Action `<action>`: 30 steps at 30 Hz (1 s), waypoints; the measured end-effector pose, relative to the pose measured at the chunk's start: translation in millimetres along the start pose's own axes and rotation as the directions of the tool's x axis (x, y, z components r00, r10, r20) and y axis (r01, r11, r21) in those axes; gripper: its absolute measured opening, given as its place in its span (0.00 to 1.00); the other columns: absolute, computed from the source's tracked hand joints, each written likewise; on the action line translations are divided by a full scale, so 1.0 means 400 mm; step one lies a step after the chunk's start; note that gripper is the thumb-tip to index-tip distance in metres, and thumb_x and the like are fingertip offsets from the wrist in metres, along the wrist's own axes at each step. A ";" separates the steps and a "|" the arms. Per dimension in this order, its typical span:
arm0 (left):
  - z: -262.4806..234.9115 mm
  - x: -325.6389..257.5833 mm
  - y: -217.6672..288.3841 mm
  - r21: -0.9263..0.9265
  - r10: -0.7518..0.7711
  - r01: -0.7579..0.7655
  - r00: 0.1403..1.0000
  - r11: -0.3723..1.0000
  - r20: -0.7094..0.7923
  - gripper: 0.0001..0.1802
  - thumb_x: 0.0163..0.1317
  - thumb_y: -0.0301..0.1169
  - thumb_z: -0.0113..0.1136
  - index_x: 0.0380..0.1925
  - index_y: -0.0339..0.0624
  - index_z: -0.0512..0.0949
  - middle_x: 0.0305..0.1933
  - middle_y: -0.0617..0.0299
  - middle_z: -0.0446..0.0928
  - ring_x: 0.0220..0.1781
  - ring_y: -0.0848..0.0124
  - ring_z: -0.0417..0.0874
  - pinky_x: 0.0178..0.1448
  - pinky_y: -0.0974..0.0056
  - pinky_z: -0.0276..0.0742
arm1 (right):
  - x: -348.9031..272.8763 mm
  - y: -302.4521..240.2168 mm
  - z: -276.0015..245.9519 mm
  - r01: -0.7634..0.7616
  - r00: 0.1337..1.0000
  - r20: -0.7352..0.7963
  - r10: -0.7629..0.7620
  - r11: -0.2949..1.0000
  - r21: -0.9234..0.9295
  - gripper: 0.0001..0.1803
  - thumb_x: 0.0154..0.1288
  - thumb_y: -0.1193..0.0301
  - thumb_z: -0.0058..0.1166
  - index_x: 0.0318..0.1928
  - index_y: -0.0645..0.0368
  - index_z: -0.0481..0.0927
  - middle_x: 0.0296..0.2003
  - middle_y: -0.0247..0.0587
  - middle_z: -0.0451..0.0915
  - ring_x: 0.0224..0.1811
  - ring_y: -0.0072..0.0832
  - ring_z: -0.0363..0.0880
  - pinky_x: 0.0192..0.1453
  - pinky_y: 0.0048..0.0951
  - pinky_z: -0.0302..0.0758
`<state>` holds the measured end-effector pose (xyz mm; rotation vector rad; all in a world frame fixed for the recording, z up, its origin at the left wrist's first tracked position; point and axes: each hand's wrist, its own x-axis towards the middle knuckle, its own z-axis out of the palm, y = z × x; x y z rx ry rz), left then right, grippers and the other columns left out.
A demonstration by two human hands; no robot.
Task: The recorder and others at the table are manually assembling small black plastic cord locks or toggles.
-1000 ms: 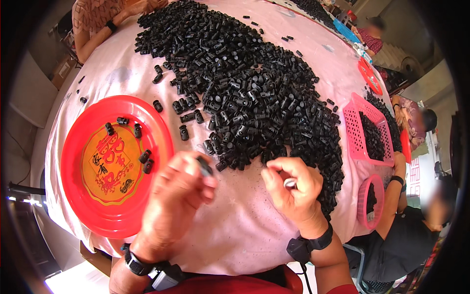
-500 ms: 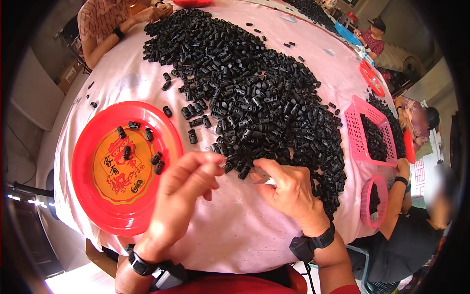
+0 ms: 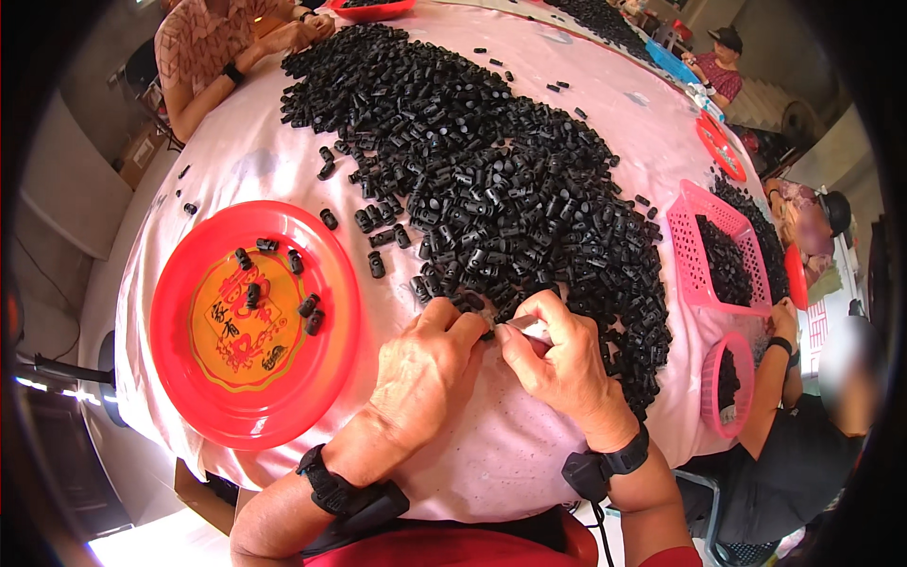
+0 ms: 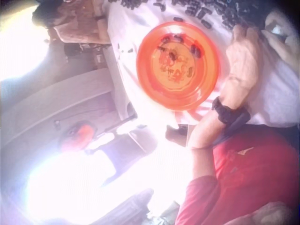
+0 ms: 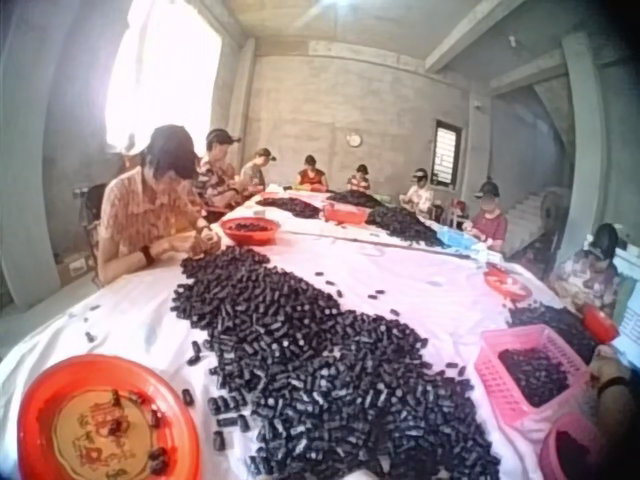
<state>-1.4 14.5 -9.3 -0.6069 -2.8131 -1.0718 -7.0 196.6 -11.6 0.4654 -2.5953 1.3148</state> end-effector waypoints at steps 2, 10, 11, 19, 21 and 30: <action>0.003 -0.004 0.004 -0.023 -0.046 0.046 0.999 0.999 -0.010 0.09 0.59 0.30 0.61 0.40 0.46 0.79 0.35 0.55 0.73 0.36 0.53 0.82 0.37 0.52 0.79 | 0.002 -0.006 -0.007 -0.026 0.999 0.027 0.025 0.999 0.027 0.08 0.60 0.73 0.61 0.35 0.61 0.75 0.21 0.41 0.79 0.20 0.30 0.81 0.24 0.30 0.74; -0.009 -0.005 -0.008 -0.243 -0.053 0.039 0.997 0.969 -0.051 0.09 0.61 0.27 0.62 0.41 0.42 0.80 0.35 0.56 0.77 0.34 0.59 0.81 0.38 0.59 0.78 | 0.001 -0.015 -0.010 -0.013 1.000 0.004 0.013 0.995 0.099 0.07 0.63 0.73 0.59 0.35 0.63 0.75 0.20 0.39 0.78 0.20 0.25 0.79 0.25 0.27 0.73; -0.012 -0.005 -0.014 -0.321 -0.077 0.058 0.996 0.945 -0.045 0.08 0.63 0.27 0.62 0.41 0.40 0.80 0.34 0.60 0.78 0.32 0.67 0.81 0.38 0.65 0.77 | 0.001 -0.020 -0.012 -0.037 0.999 0.012 0.036 0.992 0.118 0.07 0.64 0.73 0.59 0.35 0.62 0.75 0.20 0.38 0.78 0.20 0.24 0.79 0.25 0.26 0.73; -0.045 -0.005 -0.010 -0.880 -0.222 0.460 0.876 0.119 0.428 0.09 0.70 0.32 0.58 0.45 0.41 0.78 0.37 0.71 0.79 0.36 0.85 0.75 0.39 0.75 0.71 | -0.003 -0.014 -0.012 -0.025 0.994 0.108 0.005 0.981 0.190 0.11 0.66 0.67 0.61 0.34 0.61 0.75 0.19 0.36 0.78 0.19 0.18 0.76 0.23 0.23 0.70; -0.052 -0.002 -0.007 -0.844 -0.234 0.533 0.829 0.060 0.508 0.09 0.71 0.33 0.58 0.46 0.42 0.78 0.37 0.71 0.80 0.36 0.84 0.76 0.41 0.75 0.71 | -0.005 -0.010 -0.006 -0.006 0.993 0.114 -0.017 0.981 0.196 0.12 0.66 0.67 0.62 0.33 0.61 0.75 0.19 0.35 0.78 0.18 0.17 0.75 0.22 0.23 0.69; -0.027 -0.005 -0.026 -0.790 -0.155 0.530 0.791 -0.308 0.592 0.11 0.70 0.32 0.57 0.47 0.39 0.76 0.39 0.65 0.80 0.37 0.75 0.78 0.41 0.72 0.72 | 0.002 -0.023 -0.024 -0.027 0.970 0.244 -0.012 0.987 0.157 0.17 0.60 0.63 0.69 0.32 0.60 0.73 0.25 0.35 0.82 0.18 0.14 0.74 0.22 0.19 0.70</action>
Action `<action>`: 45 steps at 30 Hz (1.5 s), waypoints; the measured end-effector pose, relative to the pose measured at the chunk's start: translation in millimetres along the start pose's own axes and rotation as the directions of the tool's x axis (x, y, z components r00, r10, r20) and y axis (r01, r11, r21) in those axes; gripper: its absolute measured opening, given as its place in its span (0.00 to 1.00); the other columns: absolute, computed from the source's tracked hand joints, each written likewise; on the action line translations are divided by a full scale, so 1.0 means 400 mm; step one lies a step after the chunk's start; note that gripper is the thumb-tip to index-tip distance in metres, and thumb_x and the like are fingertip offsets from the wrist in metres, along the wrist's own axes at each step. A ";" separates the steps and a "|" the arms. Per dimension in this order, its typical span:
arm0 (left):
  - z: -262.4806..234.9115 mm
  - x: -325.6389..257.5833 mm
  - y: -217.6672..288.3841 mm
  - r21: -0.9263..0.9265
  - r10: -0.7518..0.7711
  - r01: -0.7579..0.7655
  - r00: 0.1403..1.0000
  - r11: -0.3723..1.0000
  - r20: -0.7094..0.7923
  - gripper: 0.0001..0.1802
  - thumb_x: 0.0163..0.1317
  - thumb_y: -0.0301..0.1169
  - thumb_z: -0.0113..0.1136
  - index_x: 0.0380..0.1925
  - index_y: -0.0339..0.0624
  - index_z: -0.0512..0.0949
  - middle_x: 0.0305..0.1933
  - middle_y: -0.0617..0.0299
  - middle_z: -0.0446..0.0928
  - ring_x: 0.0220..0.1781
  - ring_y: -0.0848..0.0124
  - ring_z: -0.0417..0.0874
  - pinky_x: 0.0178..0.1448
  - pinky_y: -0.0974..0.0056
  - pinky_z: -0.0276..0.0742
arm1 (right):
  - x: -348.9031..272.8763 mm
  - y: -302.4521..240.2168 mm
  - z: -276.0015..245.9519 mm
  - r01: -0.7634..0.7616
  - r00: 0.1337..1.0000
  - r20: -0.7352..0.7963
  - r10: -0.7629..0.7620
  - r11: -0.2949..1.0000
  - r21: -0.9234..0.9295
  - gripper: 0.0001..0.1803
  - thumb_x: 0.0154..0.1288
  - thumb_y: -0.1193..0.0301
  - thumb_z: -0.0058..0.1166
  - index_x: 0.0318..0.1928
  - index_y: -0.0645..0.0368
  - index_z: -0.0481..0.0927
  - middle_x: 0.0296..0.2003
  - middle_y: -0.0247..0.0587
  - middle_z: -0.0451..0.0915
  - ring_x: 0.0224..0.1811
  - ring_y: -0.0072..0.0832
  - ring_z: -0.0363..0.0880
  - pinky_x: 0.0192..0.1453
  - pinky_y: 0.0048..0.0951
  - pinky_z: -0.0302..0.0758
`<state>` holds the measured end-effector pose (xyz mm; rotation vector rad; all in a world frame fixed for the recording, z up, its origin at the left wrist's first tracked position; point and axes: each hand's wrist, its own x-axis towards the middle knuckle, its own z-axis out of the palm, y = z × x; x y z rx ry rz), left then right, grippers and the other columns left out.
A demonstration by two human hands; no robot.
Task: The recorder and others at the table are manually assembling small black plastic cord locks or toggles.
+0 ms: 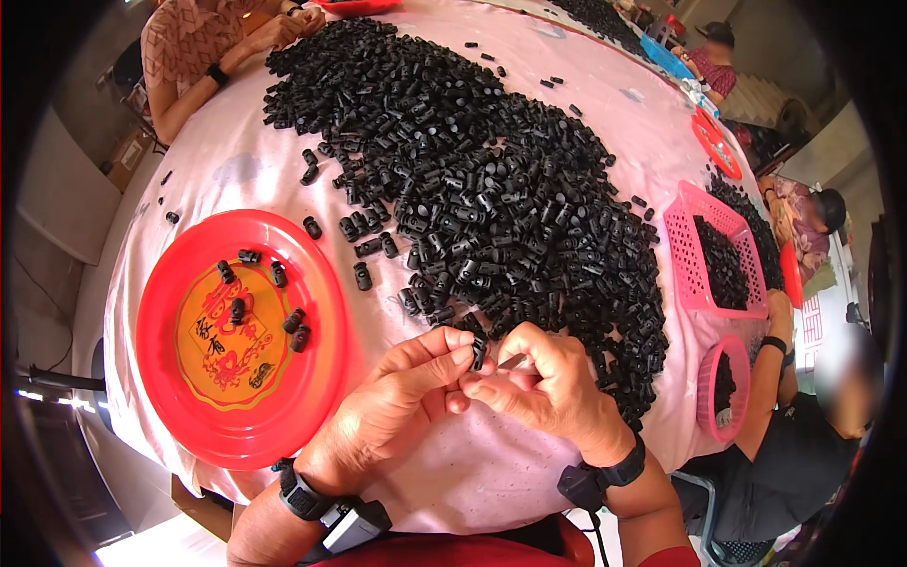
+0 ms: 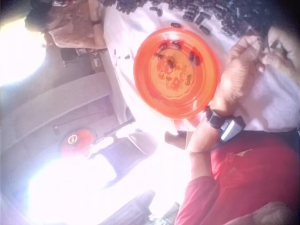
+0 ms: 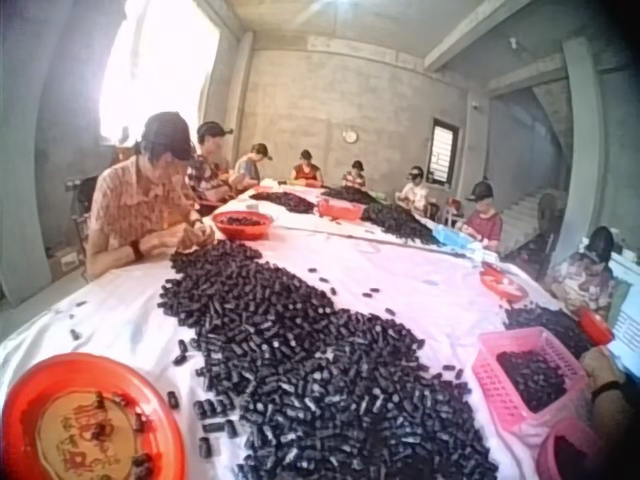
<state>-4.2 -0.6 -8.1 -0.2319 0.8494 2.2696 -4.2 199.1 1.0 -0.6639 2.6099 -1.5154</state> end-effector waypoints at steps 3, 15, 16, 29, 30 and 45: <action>-0.008 -0.002 0.000 -0.038 -0.030 0.033 0.998 0.999 0.058 0.11 0.70 0.32 0.57 0.48 0.40 0.76 0.40 0.66 0.79 0.39 0.77 0.78 0.43 0.72 0.72 | 0.003 0.007 0.012 0.048 0.998 -0.024 -0.050 0.997 -0.066 0.21 0.56 0.60 0.72 0.31 0.60 0.73 0.23 0.35 0.81 0.17 0.13 0.73 0.20 0.20 0.69; -0.003 -0.002 -0.002 0.079 -0.032 0.026 0.997 0.997 0.068 0.12 0.72 0.32 0.55 0.52 0.42 0.76 0.43 0.69 0.79 0.41 0.82 0.76 0.46 0.73 0.72 | 0.004 0.017 0.014 0.059 0.992 -0.102 -0.080 0.978 -0.198 0.25 0.54 0.51 0.71 0.27 0.58 0.74 0.19 0.39 0.81 0.17 0.30 0.82 0.19 0.28 0.74; -0.003 -0.001 -0.002 0.090 -0.029 0.023 0.997 0.996 0.065 0.12 0.72 0.33 0.55 0.52 0.42 0.76 0.43 0.69 0.79 0.41 0.82 0.76 0.46 0.73 0.72 | 0.004 0.018 0.015 0.059 0.991 -0.104 -0.083 0.975 -0.213 0.25 0.54 0.50 0.71 0.27 0.58 0.74 0.19 0.39 0.81 0.18 0.30 0.82 0.19 0.29 0.75; 0.006 -0.003 0.001 0.129 -0.039 0.030 0.997 0.991 0.063 0.12 0.73 0.34 0.54 0.51 0.43 0.76 0.39 0.72 0.78 0.39 0.84 0.74 0.46 0.74 0.71 | -0.002 0.019 0.015 0.023 0.995 -0.089 -0.043 0.976 -0.217 0.28 0.53 0.49 0.71 0.27 0.62 0.75 0.19 0.43 0.80 0.21 0.27 0.84 0.23 0.26 0.77; 0.008 -0.001 0.001 0.128 -0.042 0.033 0.997 0.991 0.066 0.12 0.73 0.34 0.54 0.51 0.43 0.76 0.39 0.72 0.78 0.39 0.84 0.74 0.46 0.74 0.71 | -0.003 0.021 0.013 0.020 0.995 -0.090 -0.040 0.976 -0.219 0.28 0.53 0.49 0.71 0.27 0.62 0.75 0.19 0.43 0.80 0.21 0.27 0.84 0.23 0.26 0.77; -0.003 0.005 -0.009 0.112 -0.033 0.024 0.996 0.993 0.085 0.13 0.74 0.35 0.53 0.52 0.43 0.76 0.41 0.72 0.78 0.40 0.84 0.75 0.46 0.74 0.71 | -0.004 0.029 0.017 0.071 0.993 -0.068 -0.096 0.950 -0.305 0.26 0.53 0.51 0.73 0.27 0.61 0.75 0.18 0.42 0.79 0.19 0.26 0.82 0.22 0.26 0.76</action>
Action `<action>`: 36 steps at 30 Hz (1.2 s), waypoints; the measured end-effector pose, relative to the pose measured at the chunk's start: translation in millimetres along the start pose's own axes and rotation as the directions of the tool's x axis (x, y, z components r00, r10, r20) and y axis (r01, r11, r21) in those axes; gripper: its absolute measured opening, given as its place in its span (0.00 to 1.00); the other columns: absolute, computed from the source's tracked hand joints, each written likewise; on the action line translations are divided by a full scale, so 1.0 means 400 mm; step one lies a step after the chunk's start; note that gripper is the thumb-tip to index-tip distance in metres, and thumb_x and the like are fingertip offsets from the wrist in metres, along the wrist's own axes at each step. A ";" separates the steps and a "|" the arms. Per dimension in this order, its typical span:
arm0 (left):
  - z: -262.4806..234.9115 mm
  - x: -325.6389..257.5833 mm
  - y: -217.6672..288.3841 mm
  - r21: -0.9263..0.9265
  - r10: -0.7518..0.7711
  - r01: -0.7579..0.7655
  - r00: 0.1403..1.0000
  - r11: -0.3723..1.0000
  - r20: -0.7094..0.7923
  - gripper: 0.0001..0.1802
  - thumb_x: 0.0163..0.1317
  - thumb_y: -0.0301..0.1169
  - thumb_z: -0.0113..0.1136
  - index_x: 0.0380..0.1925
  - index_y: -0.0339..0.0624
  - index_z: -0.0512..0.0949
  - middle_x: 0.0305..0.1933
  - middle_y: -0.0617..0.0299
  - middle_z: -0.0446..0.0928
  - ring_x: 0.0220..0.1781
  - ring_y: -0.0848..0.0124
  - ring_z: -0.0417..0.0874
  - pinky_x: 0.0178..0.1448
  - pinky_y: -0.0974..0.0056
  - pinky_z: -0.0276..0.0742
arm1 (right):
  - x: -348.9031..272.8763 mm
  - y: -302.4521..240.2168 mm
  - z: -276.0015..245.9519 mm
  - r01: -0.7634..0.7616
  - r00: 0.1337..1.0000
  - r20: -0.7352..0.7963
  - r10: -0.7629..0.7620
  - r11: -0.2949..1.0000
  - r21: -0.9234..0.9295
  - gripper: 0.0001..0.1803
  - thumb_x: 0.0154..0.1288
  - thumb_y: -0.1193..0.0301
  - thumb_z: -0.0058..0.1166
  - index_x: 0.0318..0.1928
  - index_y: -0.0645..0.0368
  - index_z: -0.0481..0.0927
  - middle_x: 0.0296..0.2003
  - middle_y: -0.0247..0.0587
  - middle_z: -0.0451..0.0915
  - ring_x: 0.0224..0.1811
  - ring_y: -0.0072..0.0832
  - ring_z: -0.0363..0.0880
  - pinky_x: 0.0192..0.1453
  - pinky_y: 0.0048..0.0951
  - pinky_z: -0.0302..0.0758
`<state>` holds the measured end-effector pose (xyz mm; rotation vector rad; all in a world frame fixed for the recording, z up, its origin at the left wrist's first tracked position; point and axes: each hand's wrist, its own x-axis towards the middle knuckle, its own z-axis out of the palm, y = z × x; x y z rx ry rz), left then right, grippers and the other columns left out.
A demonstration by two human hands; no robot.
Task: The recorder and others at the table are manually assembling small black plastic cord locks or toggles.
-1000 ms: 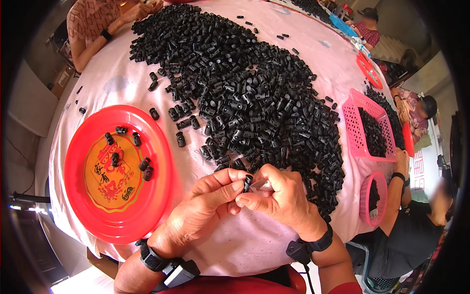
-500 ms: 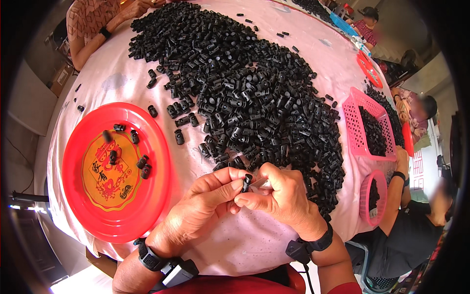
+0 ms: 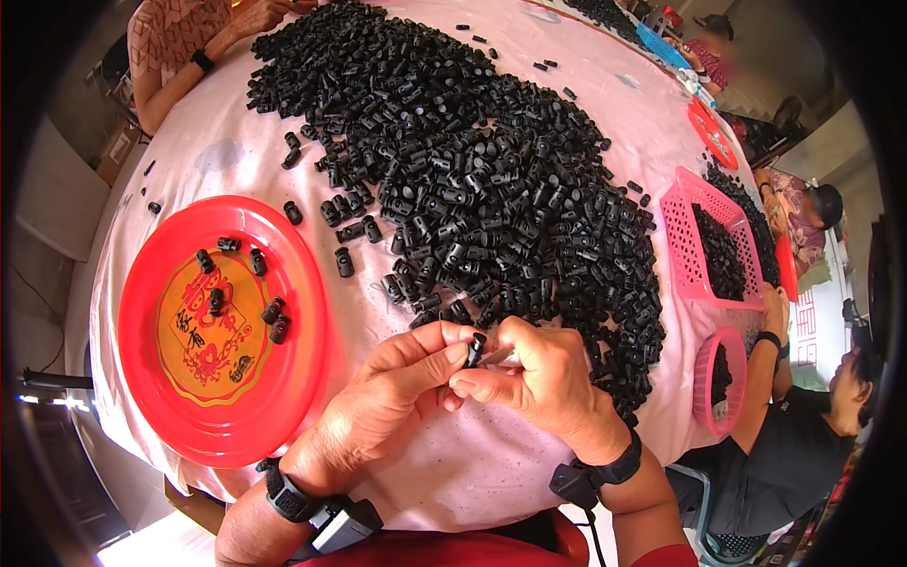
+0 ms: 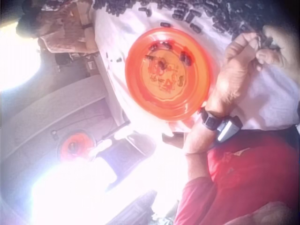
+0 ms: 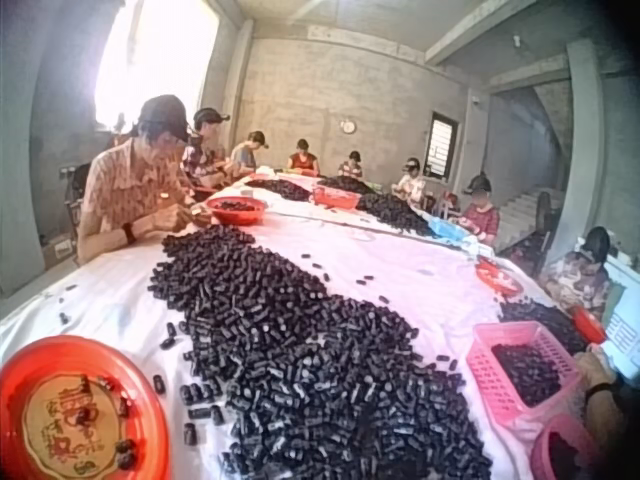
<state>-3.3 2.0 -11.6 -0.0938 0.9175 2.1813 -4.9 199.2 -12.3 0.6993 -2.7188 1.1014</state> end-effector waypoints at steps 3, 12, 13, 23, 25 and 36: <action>-0.001 0.002 -0.001 -0.015 -0.002 0.002 1.000 1.000 -0.007 0.12 0.73 0.35 0.54 0.51 0.42 0.77 0.40 0.71 0.78 0.40 0.84 0.75 0.46 0.74 0.71 | 0.001 -0.012 -0.009 0.006 0.997 -0.071 0.005 0.989 0.150 0.22 0.55 0.57 0.73 0.31 0.62 0.77 0.19 0.36 0.78 0.19 0.16 0.77 0.21 0.21 0.72; 0.001 -0.006 0.002 -0.002 0.104 -0.104 0.992 0.995 -0.070 0.11 0.71 0.32 0.57 0.49 0.41 0.79 0.40 0.71 0.78 0.38 0.82 0.75 0.45 0.74 0.72 | 0.002 -0.031 -0.011 -0.076 0.993 -0.046 0.110 0.881 0.468 0.13 0.64 0.75 0.62 0.48 0.63 0.79 0.35 0.38 0.85 0.34 0.19 0.86 0.32 0.19 0.81; 0.003 -0.006 0.003 -0.010 0.095 -0.097 0.992 0.995 -0.086 0.10 0.71 0.32 0.57 0.48 0.41 0.79 0.39 0.71 0.79 0.38 0.82 0.75 0.45 0.74 0.72 | 0.002 -0.033 -0.013 -0.112 0.990 -0.020 0.141 0.859 0.500 0.12 0.64 0.75 0.61 0.48 0.63 0.79 0.35 0.37 0.85 0.34 0.17 0.85 0.33 0.18 0.80; 0.003 -0.014 0.011 -0.046 0.069 -0.072 0.996 0.996 -0.063 0.09 0.70 0.31 0.58 0.46 0.41 0.79 0.39 0.71 0.78 0.37 0.82 0.75 0.46 0.74 0.72 | 0.002 -0.027 -0.007 -0.109 0.991 0.003 0.131 0.806 0.581 0.11 0.66 0.77 0.58 0.49 0.62 0.80 0.32 0.35 0.85 0.29 0.12 0.81 0.32 0.17 0.76; 0.005 -0.006 0.010 -0.053 0.057 -0.060 0.997 0.997 -0.051 0.09 0.70 0.32 0.58 0.46 0.41 0.79 0.38 0.71 0.78 0.37 0.81 0.74 0.46 0.74 0.72 | -0.002 -0.020 -0.009 -0.119 0.990 0.010 0.140 0.801 0.586 0.11 0.66 0.77 0.58 0.49 0.62 0.80 0.32 0.34 0.85 0.29 0.12 0.81 0.31 0.17 0.75; 0.005 -0.016 0.012 -0.069 0.031 -0.031 1.000 0.997 -0.002 0.11 0.72 0.35 0.56 0.47 0.41 0.78 0.37 0.70 0.76 0.36 0.80 0.73 0.46 0.73 0.72 | 0.010 -0.051 -0.030 -0.134 0.991 0.089 0.101 0.806 0.576 0.13 0.67 0.77 0.58 0.51 0.64 0.78 0.35 0.37 0.85 0.34 0.16 0.85 0.34 0.16 0.78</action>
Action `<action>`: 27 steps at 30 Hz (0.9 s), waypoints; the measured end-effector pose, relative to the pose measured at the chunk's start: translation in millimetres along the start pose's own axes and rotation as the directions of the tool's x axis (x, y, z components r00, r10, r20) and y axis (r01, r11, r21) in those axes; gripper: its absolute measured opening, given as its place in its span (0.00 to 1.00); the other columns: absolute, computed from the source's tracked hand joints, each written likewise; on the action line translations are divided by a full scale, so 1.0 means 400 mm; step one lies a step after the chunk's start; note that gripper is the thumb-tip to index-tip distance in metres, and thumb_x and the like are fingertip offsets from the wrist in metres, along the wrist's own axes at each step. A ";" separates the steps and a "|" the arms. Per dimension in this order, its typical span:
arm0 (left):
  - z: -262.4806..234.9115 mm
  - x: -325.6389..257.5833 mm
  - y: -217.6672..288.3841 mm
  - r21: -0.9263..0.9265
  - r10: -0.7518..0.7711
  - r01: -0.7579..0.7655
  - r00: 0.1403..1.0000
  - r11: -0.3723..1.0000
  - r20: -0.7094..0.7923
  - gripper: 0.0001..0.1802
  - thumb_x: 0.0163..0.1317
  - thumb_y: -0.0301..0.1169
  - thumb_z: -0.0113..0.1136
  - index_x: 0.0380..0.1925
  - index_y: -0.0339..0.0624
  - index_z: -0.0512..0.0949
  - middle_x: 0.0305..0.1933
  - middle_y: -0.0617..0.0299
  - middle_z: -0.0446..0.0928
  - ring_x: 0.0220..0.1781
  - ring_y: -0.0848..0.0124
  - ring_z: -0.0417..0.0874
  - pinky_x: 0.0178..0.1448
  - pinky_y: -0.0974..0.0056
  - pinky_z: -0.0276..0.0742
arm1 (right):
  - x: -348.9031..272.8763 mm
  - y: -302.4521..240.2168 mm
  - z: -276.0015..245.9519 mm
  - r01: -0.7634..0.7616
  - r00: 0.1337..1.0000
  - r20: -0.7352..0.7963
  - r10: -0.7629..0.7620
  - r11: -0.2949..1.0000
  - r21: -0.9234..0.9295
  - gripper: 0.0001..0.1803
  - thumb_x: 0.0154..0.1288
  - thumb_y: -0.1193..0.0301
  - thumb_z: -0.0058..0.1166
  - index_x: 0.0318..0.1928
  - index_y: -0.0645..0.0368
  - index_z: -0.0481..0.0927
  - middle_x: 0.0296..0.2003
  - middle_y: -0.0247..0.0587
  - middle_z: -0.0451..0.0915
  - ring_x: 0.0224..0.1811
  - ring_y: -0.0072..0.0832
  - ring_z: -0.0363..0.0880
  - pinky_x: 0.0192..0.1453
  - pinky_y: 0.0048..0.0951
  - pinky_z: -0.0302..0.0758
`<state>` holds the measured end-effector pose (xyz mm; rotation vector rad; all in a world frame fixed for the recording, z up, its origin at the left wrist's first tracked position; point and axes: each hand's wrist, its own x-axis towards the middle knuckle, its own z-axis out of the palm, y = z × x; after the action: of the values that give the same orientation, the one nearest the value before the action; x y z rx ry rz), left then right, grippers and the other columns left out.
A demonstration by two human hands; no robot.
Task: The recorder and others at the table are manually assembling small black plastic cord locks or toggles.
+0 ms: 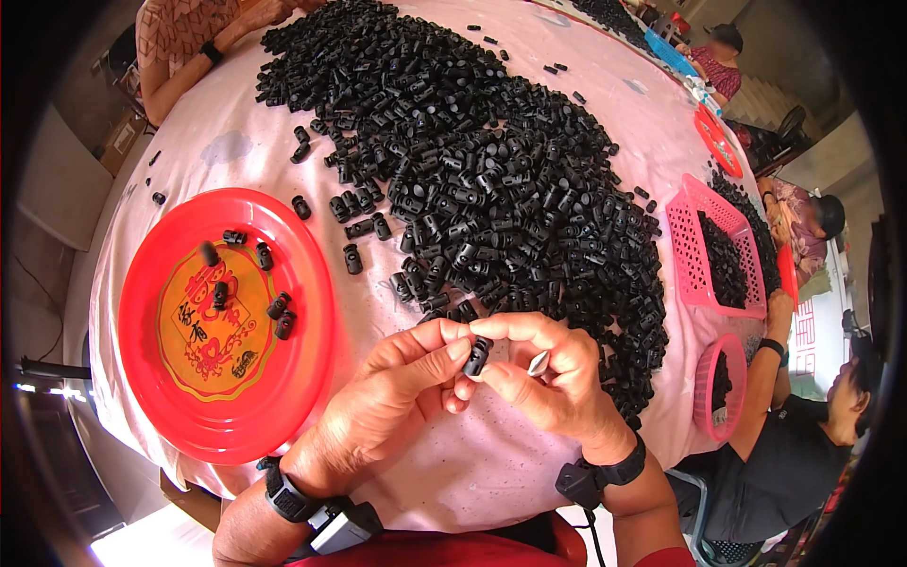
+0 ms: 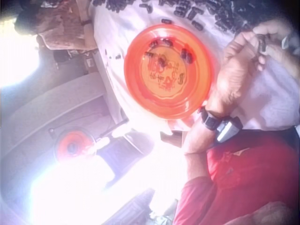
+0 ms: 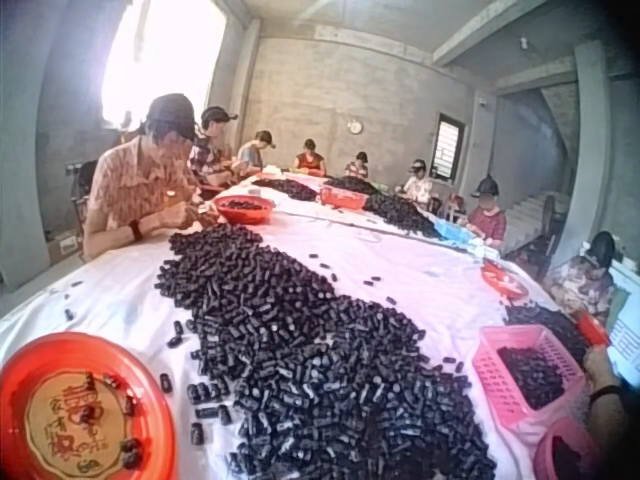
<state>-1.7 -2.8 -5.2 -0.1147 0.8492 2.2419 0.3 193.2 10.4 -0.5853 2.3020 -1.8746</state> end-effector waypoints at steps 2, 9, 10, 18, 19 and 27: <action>0.001 0.002 -0.002 -0.013 -0.010 0.010 1.000 1.000 -0.023 0.12 0.73 0.35 0.55 0.47 0.40 0.78 0.37 0.70 0.77 0.36 0.81 0.74 0.45 0.74 0.72 | 0.005 0.002 0.011 0.047 0.999 -0.001 -0.047 0.991 0.126 0.15 0.67 0.78 0.57 0.53 0.66 0.77 0.34 0.39 0.85 0.35 0.21 0.86 0.37 0.18 0.81; -0.005 -0.001 -0.004 0.074 0.003 -0.001 1.000 0.997 -0.031 0.12 0.73 0.36 0.54 0.47 0.40 0.78 0.37 0.70 0.77 0.37 0.82 0.75 0.45 0.74 0.73 | 0.004 -0.001 0.006 0.075 0.997 0.028 -0.077 0.996 0.049 0.12 0.68 0.80 0.55 0.51 0.67 0.76 0.34 0.41 0.85 0.35 0.23 0.87 0.36 0.18 0.82; -0.007 -0.005 -0.003 0.074 0.001 0.001 1.000 0.997 -0.021 0.12 0.73 0.36 0.54 0.47 0.40 0.78 0.37 0.69 0.78 0.37 0.81 0.75 0.45 0.74 0.73 | 0.003 0.004 0.012 0.075 0.997 0.009 -0.076 0.995 0.065 0.10 0.68 0.80 0.54 0.49 0.67 0.77 0.34 0.42 0.85 0.35 0.23 0.87 0.36 0.19 0.82; -0.013 0.004 -0.007 0.039 -0.033 0.033 0.999 0.999 0.011 0.12 0.73 0.36 0.54 0.47 0.39 0.79 0.39 0.66 0.79 0.37 0.80 0.75 0.45 0.73 0.73 | -0.001 0.026 0.011 0.028 0.999 -0.040 -0.023 0.991 0.133 0.07 0.69 0.80 0.53 0.46 0.68 0.78 0.34 0.44 0.85 0.35 0.25 0.87 0.37 0.22 0.83; -0.013 0.004 -0.007 0.026 -0.041 0.041 0.999 0.999 0.005 0.12 0.73 0.36 0.54 0.47 0.39 0.78 0.39 0.66 0.79 0.37 0.79 0.76 0.45 0.73 0.73 | -0.001 0.026 0.011 0.026 0.999 -0.044 -0.021 0.991 0.132 0.07 0.69 0.80 0.54 0.46 0.68 0.78 0.33 0.44 0.85 0.35 0.25 0.87 0.37 0.23 0.83; -0.001 0.000 0.004 -0.008 -0.048 0.048 0.999 0.999 -0.008 0.13 0.72 0.35 0.55 0.49 0.39 0.78 0.41 0.65 0.80 0.38 0.78 0.77 0.45 0.72 0.74 | -0.004 0.029 0.012 0.076 0.985 -0.158 -0.072 0.997 0.021 0.08 0.66 0.75 0.60 0.42 0.66 0.79 0.30 0.39 0.86 0.30 0.20 0.86 0.30 0.19 0.80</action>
<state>-2.6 -3.8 -4.6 -0.1467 0.8335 2.2017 0.9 191.4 -2.1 -0.5458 2.3766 -2.0516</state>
